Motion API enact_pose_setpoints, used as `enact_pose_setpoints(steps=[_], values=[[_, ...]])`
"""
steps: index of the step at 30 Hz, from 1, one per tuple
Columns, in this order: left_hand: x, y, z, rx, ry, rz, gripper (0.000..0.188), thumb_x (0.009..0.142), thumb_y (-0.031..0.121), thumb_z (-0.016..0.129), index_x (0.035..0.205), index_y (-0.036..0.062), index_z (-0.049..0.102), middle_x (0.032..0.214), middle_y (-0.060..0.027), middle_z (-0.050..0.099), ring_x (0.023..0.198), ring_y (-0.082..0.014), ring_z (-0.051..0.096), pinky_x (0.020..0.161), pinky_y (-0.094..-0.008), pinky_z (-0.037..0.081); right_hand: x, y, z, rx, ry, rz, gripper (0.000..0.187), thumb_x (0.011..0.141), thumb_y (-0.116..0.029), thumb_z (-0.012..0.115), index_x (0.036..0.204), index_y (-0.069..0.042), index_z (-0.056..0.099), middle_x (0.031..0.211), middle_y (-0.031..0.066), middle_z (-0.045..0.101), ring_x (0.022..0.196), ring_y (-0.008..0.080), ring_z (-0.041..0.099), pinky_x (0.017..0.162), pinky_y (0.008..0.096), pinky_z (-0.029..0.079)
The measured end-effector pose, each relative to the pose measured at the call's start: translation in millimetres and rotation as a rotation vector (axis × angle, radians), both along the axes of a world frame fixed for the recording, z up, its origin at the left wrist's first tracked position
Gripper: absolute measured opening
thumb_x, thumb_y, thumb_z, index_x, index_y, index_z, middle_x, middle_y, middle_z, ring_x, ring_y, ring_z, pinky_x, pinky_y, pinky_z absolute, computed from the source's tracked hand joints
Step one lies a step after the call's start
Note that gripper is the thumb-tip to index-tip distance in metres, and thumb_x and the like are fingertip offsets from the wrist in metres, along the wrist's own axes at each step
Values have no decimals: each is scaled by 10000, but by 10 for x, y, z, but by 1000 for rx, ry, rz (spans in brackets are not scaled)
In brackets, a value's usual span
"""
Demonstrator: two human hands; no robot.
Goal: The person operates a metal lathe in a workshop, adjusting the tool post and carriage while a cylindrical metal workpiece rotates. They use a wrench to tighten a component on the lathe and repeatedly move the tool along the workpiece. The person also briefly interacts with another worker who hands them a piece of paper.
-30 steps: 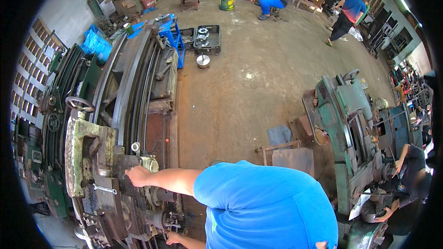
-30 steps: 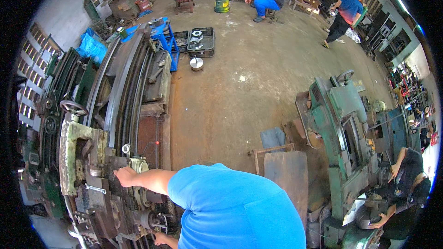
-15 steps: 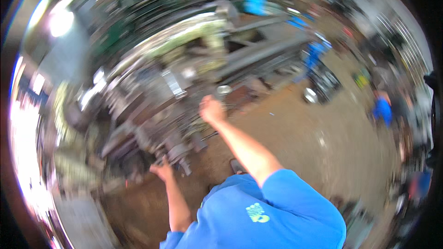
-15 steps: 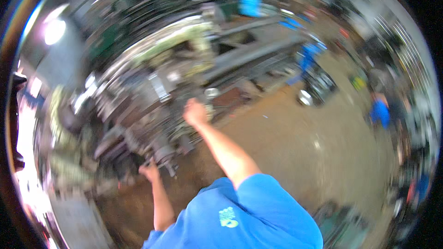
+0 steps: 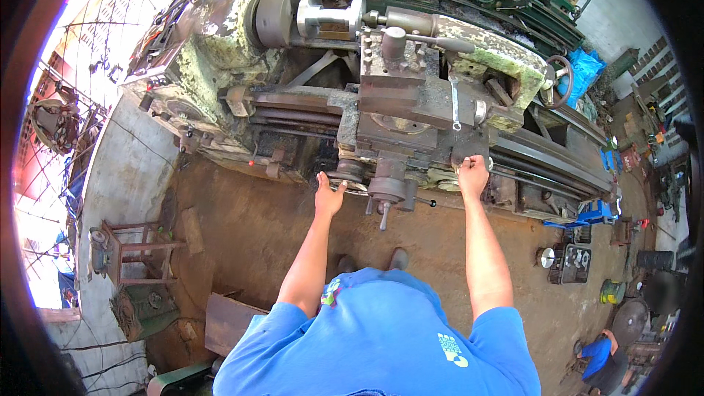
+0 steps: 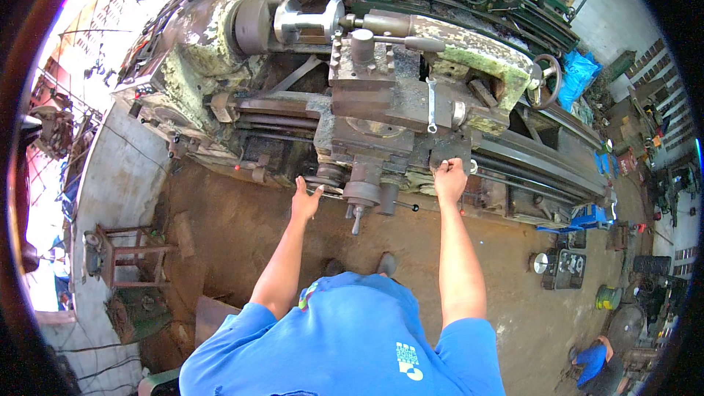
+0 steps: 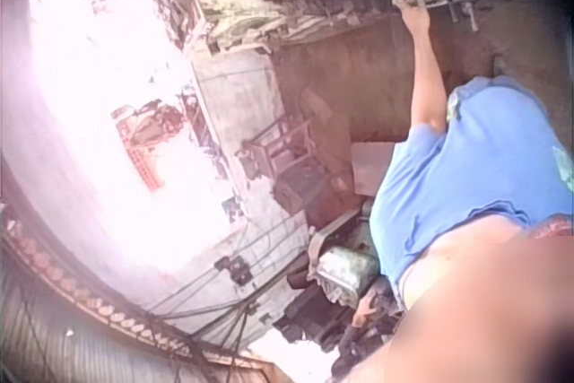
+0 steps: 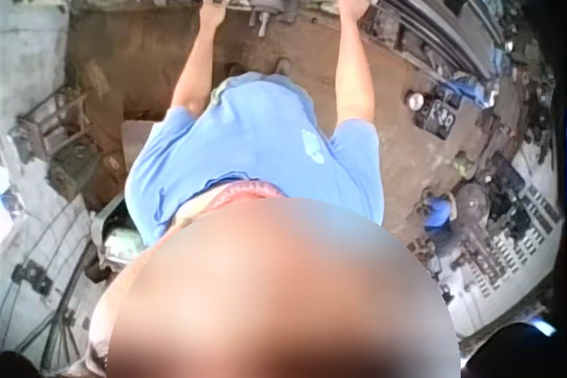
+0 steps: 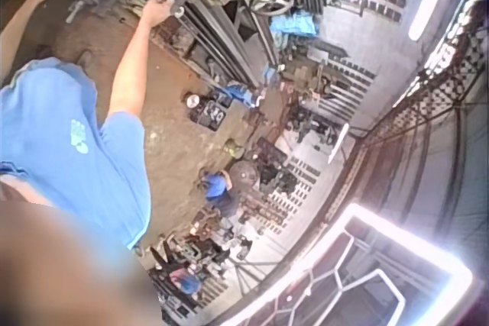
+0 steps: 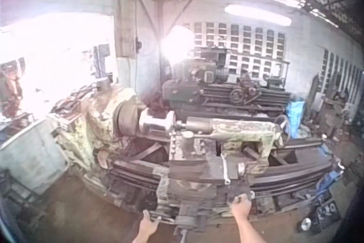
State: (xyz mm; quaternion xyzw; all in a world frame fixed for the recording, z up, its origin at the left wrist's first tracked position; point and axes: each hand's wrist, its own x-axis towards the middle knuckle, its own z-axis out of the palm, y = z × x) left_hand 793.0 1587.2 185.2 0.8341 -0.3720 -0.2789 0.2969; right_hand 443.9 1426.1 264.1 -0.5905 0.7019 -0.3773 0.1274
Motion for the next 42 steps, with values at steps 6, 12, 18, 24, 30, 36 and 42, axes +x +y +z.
enact_pose_setpoints(steps=[6, 12, 18, 24, 30, 36, 42], values=[[127, 209, -461, -53, 349, 219, 841, 857, 405, 652, 1479, -20, 279, 1462, -228, 419, 1330, -362, 440, 1079, -387, 365, 15, 31, 8, -33, -15, 0, 164, 880, -207, 622, 893, -46, 594, 734, 182, 666, 716, 384, 659, 670, 466, 499], [545, 1750, -1662, 715, 80, -345, 518, 867, 477, 557, 1127, 45, 679, 1242, -185, 615, 1173, -367, 570, 982, -437, 463, 26, 10, 23, -21, 18, -6, 163, 870, -206, 626, 895, -47, 599, 723, 168, 665, 711, 372, 661, 675, 453, 503], [1274, 3346, -2059, 1210, 555, -216, 420, 948, 240, 527, 1352, 125, 521, 1164, -61, 670, 1000, -266, 676, 810, -459, 548, 29, -8, -25, 9, -57, -39, 168, 865, -209, 635, 905, -47, 612, 743, 167, 675, 740, 362, 670, 692, 436, 505], [1576, 3121, -1921, 1093, -341, -957, 280, 838, 275, 587, 974, 76, 730, 977, -110, 732, 859, -285, 711, 742, -412, 557, 54, 10, -8, 2, -11, -53, 176, 868, -215, 639, 906, -44, 619, 750, 164, 677, 740, 347, 676, 693, 418, 508], [738, 2078, -1472, 483, 187, -100, 450, 811, 356, 653, 1127, 37, 687, 1151, -217, 659, 1118, -342, 619, 940, -401, 492, 66, 41, -55, -5, -76, -111, 181, 864, -217, 654, 906, -43, 626, 761, 161, 677, 716, 331, 671, 678, 407, 509], [-120, 1063, -645, 104, 389, -42, 495, 889, 242, 646, 1293, -18, 529, 986, -144, 698, 800, -198, 687, 744, -319, 521, -36, 48, -351, -112, -513, -46, 121, 919, -132, 615, 959, -19, 601, 790, 64, 659, 702, 193, 629, 682, 314, 501], [-192, 234, -68, -181, 656, 334, 634, 958, 317, 593, 1416, -15, 305, 933, -137, 681, 697, -166, 660, 618, -264, 488, -157, 444, -1128, -79, -1175, -492, 62, 917, -96, 577, 938, -38, 585, 835, 54, 607, 676, 130, 565, 601, 273, 468]])
